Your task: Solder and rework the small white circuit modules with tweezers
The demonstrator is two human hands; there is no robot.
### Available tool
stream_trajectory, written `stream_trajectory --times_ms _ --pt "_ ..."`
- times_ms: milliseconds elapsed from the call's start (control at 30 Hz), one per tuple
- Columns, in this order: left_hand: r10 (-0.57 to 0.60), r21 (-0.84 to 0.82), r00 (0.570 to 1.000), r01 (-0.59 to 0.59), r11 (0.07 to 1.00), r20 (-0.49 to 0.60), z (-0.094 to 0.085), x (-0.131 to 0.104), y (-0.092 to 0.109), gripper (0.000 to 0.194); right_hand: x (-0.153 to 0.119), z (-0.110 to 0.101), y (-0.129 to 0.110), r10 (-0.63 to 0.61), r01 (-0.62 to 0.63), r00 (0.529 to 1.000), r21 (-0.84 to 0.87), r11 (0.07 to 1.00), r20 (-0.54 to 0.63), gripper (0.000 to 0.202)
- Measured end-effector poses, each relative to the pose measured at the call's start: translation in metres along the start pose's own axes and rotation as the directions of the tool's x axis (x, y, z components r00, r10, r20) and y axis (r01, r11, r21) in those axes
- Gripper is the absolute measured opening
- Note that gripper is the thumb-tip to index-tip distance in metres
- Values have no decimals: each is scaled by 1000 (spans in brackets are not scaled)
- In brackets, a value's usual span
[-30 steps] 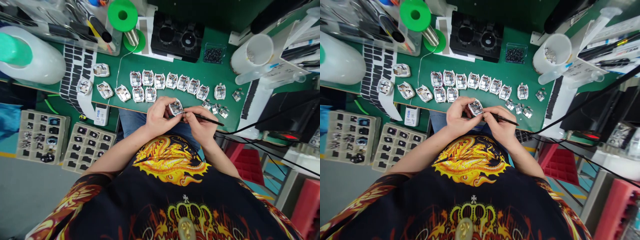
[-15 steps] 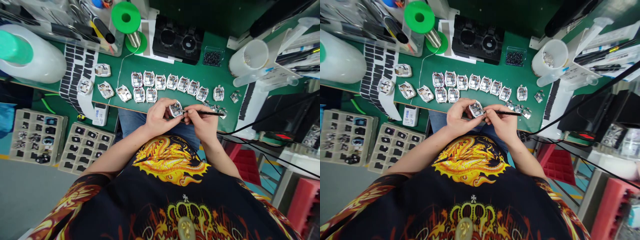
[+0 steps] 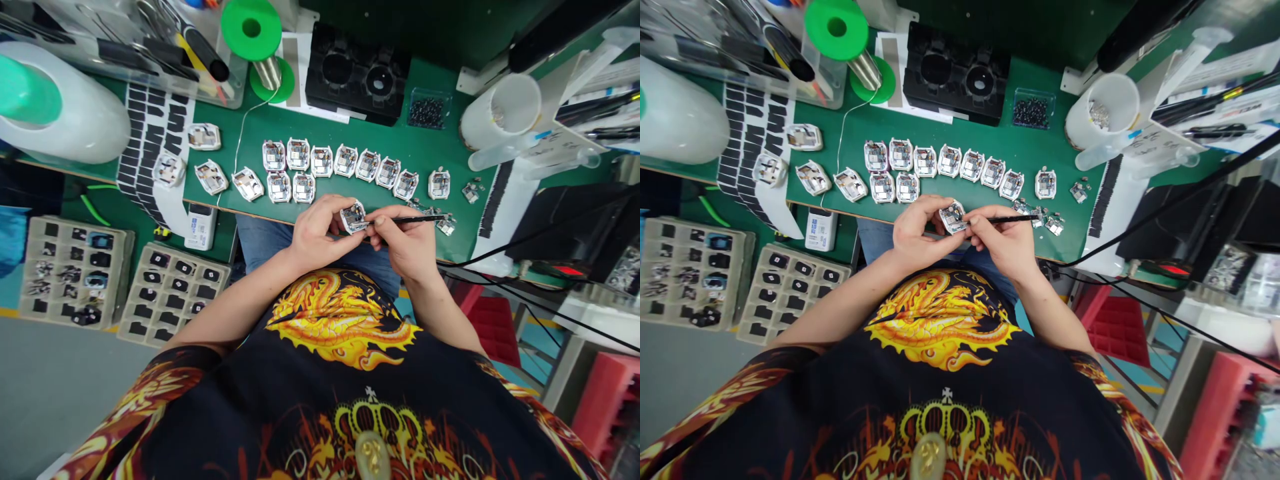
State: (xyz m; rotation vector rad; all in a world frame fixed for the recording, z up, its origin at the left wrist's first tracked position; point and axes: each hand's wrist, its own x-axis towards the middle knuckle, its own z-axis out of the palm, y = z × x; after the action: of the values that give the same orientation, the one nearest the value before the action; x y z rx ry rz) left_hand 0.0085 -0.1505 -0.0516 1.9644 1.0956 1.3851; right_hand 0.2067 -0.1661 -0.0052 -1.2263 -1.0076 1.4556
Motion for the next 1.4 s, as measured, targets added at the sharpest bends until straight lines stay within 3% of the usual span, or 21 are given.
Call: stream_trajectory --times_ms 167,333,667,933,1100,1400 --pt "-1 43 1000 0 999 5 0 1 2 49 -9 4 4 -191 175 974 -135 975 -123 23" --pt "7 96 1000 -9 995 30 -2 2 2 48 -11 7 6 -268 236 955 -215 948 -131 17" --pt "31 79 999 -33 996 27 -1 5 6 45 -9 9 7 -253 214 956 -239 947 -150 19" --pt "28 54 1000 -29 998 8 0 6 6 44 -6 9 4 -120 100 979 -123 987 -163 27" --pt "29 22 999 -29 999 -19 1 7 5 44 -2 7 1 -69 66 988 -27 997 -136 17" --pt "-1 -18 1000 1 1000 -24 1 6 5 47 2 4 -4 -7 7 995 6 1000 -104 21"
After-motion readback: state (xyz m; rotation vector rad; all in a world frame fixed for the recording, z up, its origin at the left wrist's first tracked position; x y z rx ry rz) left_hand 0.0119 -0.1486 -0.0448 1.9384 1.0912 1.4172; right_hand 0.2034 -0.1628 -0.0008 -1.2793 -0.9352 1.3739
